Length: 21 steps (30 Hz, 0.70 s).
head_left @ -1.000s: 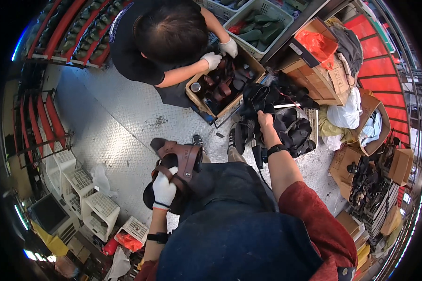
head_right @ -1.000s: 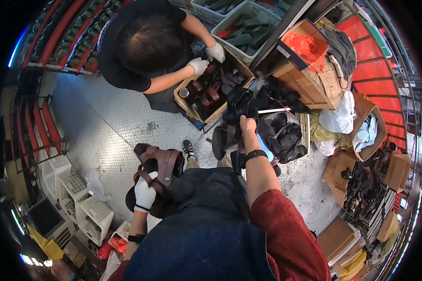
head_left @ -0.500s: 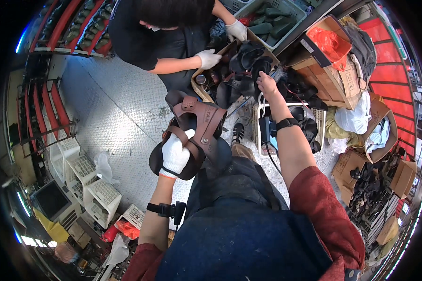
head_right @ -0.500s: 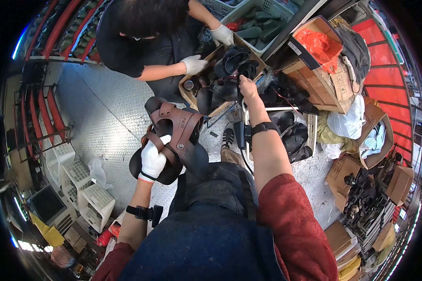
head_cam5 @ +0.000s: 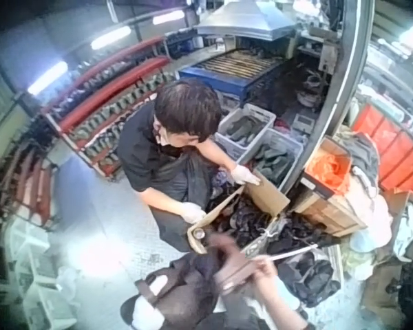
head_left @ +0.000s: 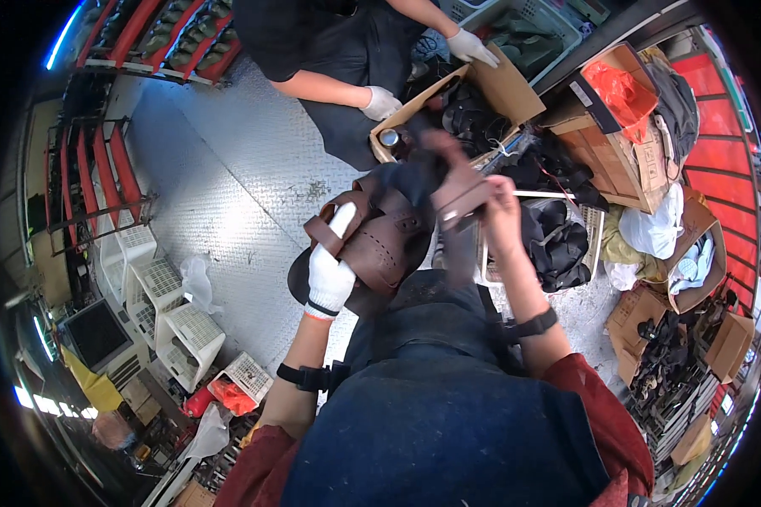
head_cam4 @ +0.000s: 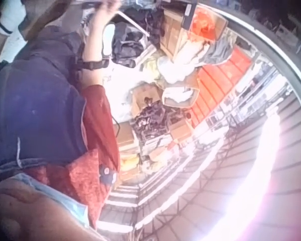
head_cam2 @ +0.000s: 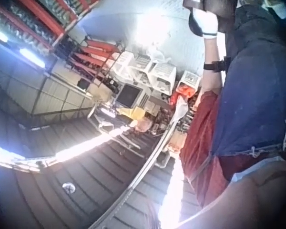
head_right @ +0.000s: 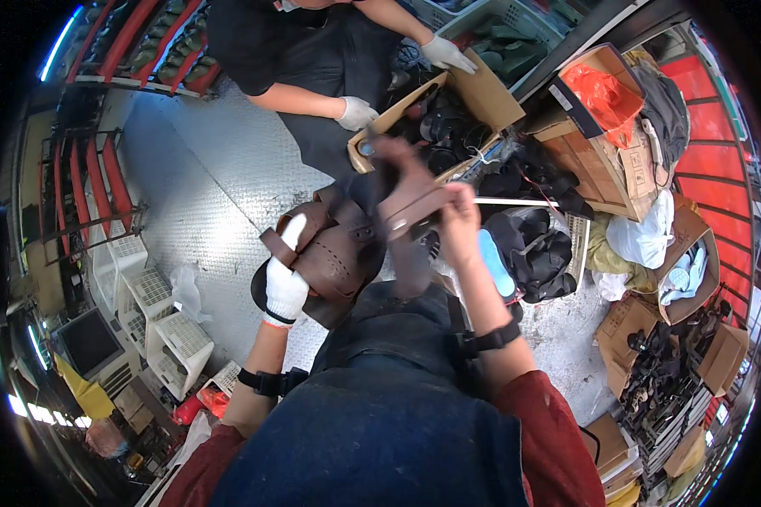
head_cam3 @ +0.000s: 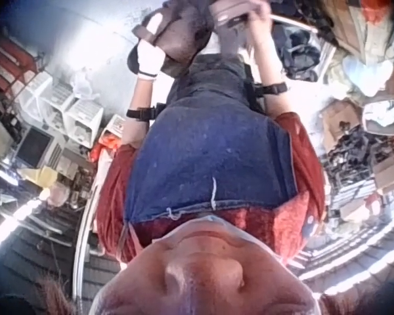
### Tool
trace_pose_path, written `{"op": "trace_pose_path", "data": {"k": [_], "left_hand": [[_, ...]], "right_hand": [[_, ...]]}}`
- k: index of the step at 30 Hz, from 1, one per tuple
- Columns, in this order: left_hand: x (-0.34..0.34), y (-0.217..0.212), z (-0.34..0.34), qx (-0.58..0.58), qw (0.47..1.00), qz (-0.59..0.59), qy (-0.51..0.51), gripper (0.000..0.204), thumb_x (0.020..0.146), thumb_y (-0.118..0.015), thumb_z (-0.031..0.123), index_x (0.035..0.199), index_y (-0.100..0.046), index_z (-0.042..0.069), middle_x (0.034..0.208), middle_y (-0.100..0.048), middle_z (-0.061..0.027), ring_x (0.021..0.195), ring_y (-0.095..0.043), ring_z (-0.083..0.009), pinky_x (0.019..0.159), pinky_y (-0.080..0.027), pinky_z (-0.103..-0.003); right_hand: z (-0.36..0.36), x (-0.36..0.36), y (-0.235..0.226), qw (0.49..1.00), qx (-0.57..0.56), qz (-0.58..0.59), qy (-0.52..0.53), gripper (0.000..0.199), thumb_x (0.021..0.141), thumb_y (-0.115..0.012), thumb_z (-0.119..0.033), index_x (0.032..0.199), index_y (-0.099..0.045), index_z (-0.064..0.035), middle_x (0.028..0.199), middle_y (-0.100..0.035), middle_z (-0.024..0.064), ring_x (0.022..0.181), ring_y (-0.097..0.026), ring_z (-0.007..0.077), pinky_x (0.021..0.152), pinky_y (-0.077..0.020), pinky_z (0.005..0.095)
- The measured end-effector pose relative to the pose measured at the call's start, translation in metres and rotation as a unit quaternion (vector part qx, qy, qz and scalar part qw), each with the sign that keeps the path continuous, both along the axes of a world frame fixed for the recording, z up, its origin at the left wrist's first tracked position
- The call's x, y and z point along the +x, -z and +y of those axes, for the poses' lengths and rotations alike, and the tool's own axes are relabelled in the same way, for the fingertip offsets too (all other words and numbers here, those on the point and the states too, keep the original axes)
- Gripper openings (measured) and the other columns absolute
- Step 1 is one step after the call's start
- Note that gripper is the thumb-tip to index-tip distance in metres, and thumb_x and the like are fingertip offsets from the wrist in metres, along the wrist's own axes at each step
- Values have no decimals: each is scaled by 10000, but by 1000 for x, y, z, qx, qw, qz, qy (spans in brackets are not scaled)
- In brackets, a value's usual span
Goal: Sort and organize pairs of brown sandals from boxes and the floor in a warehouse setting.
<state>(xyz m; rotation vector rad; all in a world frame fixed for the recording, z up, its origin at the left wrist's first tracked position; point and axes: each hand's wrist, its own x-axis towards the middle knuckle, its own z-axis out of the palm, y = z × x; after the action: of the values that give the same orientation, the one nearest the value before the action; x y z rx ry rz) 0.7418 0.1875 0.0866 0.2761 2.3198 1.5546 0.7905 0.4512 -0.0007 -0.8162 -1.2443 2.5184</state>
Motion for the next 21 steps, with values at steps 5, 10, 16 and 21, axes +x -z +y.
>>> {"op": "trace_pose_path", "data": {"k": [5,10,16,21], "left_hand": [[-6,-10,-10,112,990,-27,-86,570,814,-519,5,1353,-335,-31,1362,-394,-149,1267,-366,-235,1066,-263,-337],[-11,-33,-10,-7,993,102,-58,568,828,-543,72,1352,-344,-21,1349,-409,-167,1263,-375,-251,1053,-273,-341],[-13,-51,-7,-28,989,133,-62,539,825,-545,81,1331,-387,-13,1322,-437,-180,1235,-409,-270,1029,-304,-341],[-9,-46,-14,-22,981,173,-80,499,815,-529,52,1301,-433,-13,1292,-470,-178,1221,-428,-277,1024,-315,-350]], "right_hand": [[81,12,-17,986,135,-16,100,195,874,-465,23,1001,-478,-125,885,-523,-9,732,-519,67,578,-428,208],[100,10,-29,969,209,-1,128,73,916,-513,-65,975,-470,-77,842,-534,-9,688,-491,41,563,-404,173],[73,-2,-25,925,367,-28,98,109,869,-507,17,959,-464,-28,851,-515,21,770,-479,77,703,-384,201],[53,-9,-24,897,433,-60,61,135,845,-516,36,955,-452,-11,869,-511,56,807,-499,116,756,-403,228]]}}
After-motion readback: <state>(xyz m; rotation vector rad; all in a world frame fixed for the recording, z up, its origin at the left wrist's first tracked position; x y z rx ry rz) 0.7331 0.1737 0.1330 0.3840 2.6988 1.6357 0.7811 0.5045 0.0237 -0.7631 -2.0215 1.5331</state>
